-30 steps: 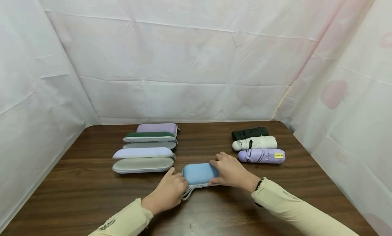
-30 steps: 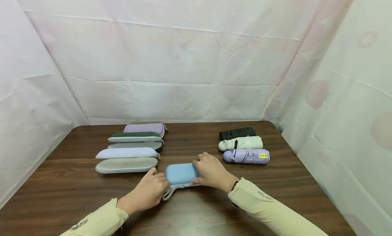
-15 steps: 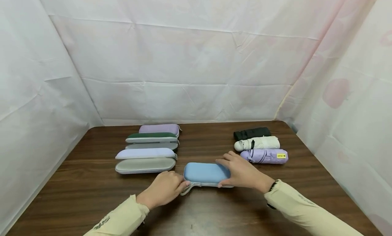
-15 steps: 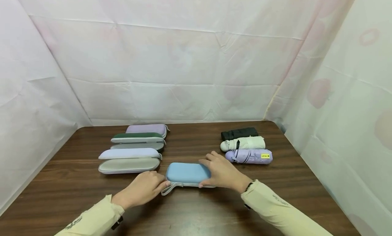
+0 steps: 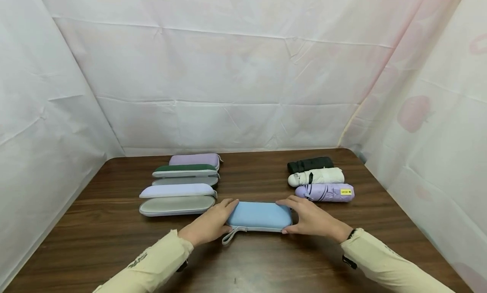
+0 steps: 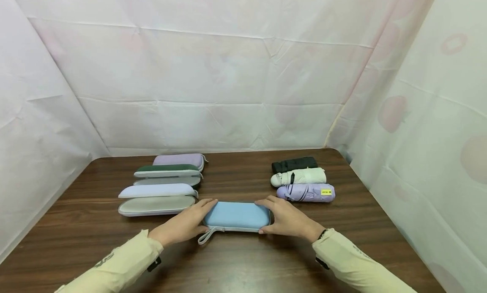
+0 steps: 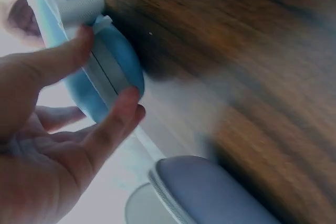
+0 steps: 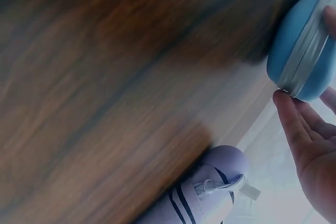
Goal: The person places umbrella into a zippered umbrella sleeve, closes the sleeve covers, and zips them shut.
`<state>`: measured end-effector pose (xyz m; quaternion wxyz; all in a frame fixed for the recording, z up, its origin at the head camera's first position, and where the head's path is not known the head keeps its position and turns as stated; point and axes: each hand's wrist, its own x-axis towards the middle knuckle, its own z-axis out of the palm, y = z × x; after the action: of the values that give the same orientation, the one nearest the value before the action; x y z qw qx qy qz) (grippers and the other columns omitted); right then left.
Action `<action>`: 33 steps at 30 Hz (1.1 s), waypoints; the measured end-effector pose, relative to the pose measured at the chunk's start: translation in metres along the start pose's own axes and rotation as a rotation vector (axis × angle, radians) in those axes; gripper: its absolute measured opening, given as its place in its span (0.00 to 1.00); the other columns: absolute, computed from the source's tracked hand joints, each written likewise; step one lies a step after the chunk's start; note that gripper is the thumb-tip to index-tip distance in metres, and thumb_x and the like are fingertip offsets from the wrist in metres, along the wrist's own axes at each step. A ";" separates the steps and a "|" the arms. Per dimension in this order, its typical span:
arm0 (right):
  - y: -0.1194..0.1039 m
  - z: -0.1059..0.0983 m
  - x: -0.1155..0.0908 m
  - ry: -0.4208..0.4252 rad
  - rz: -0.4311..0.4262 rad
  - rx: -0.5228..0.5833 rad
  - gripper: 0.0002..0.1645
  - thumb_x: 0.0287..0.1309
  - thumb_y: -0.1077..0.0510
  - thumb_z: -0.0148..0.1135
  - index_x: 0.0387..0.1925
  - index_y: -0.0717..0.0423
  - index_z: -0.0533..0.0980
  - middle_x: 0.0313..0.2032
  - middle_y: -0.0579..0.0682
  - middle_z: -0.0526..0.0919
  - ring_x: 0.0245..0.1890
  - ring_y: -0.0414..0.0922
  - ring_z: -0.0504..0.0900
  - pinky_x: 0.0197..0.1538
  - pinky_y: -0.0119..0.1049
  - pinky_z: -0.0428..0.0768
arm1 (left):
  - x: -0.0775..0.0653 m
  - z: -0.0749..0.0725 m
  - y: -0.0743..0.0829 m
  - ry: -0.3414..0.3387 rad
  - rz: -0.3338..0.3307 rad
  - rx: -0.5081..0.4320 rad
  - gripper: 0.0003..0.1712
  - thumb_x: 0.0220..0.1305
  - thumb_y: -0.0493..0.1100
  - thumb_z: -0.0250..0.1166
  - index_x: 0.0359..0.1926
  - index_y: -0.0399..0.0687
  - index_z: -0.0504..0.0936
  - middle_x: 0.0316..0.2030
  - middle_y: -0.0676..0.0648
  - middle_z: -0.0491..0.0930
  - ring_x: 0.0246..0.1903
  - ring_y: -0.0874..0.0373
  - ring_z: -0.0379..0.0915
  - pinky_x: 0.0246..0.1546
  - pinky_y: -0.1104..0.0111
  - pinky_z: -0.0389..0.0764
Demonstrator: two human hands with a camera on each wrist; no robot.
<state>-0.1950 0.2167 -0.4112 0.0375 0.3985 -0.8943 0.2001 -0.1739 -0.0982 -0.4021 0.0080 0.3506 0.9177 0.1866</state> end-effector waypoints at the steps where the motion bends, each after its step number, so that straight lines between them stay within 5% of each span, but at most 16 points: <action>1: 0.000 0.000 0.001 0.005 -0.004 0.003 0.43 0.44 0.43 0.76 0.58 0.60 0.73 0.47 0.49 0.77 0.42 0.40 0.77 0.41 0.37 0.77 | 0.001 -0.001 0.001 -0.004 0.001 0.005 0.40 0.54 0.36 0.72 0.64 0.26 0.63 0.58 0.30 0.67 0.54 0.39 0.70 0.52 0.52 0.71; 16: 0.013 -0.012 0.023 -0.032 0.004 0.036 0.41 0.39 0.49 0.79 0.56 0.60 0.75 0.45 0.49 0.79 0.39 0.40 0.76 0.38 0.35 0.77 | 0.019 -0.003 0.000 0.022 -0.051 0.037 0.38 0.50 0.35 0.73 0.61 0.27 0.67 0.47 0.32 0.71 0.41 0.43 0.77 0.42 0.57 0.77; 24: 0.022 -0.016 0.048 -0.038 -0.006 -0.010 0.43 0.39 0.52 0.79 0.57 0.64 0.74 0.48 0.57 0.79 0.43 0.47 0.78 0.40 0.39 0.78 | 0.043 -0.010 -0.010 0.110 -0.215 -0.039 0.47 0.37 0.31 0.79 0.60 0.25 0.68 0.46 0.31 0.71 0.43 0.40 0.74 0.47 0.54 0.74; 33: 0.047 -0.028 0.076 -0.048 0.047 -0.004 0.43 0.40 0.56 0.79 0.59 0.66 0.72 0.49 0.61 0.79 0.44 0.51 0.79 0.40 0.42 0.79 | 0.087 -0.021 -0.024 0.087 -0.368 -0.020 0.44 0.35 0.30 0.80 0.58 0.30 0.72 0.48 0.35 0.70 0.42 0.41 0.73 0.47 0.56 0.75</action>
<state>-0.2831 0.2028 -0.3831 0.0120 0.3818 -0.9046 0.1893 -0.2584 -0.0655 -0.3811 0.0056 0.1681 0.9640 0.2059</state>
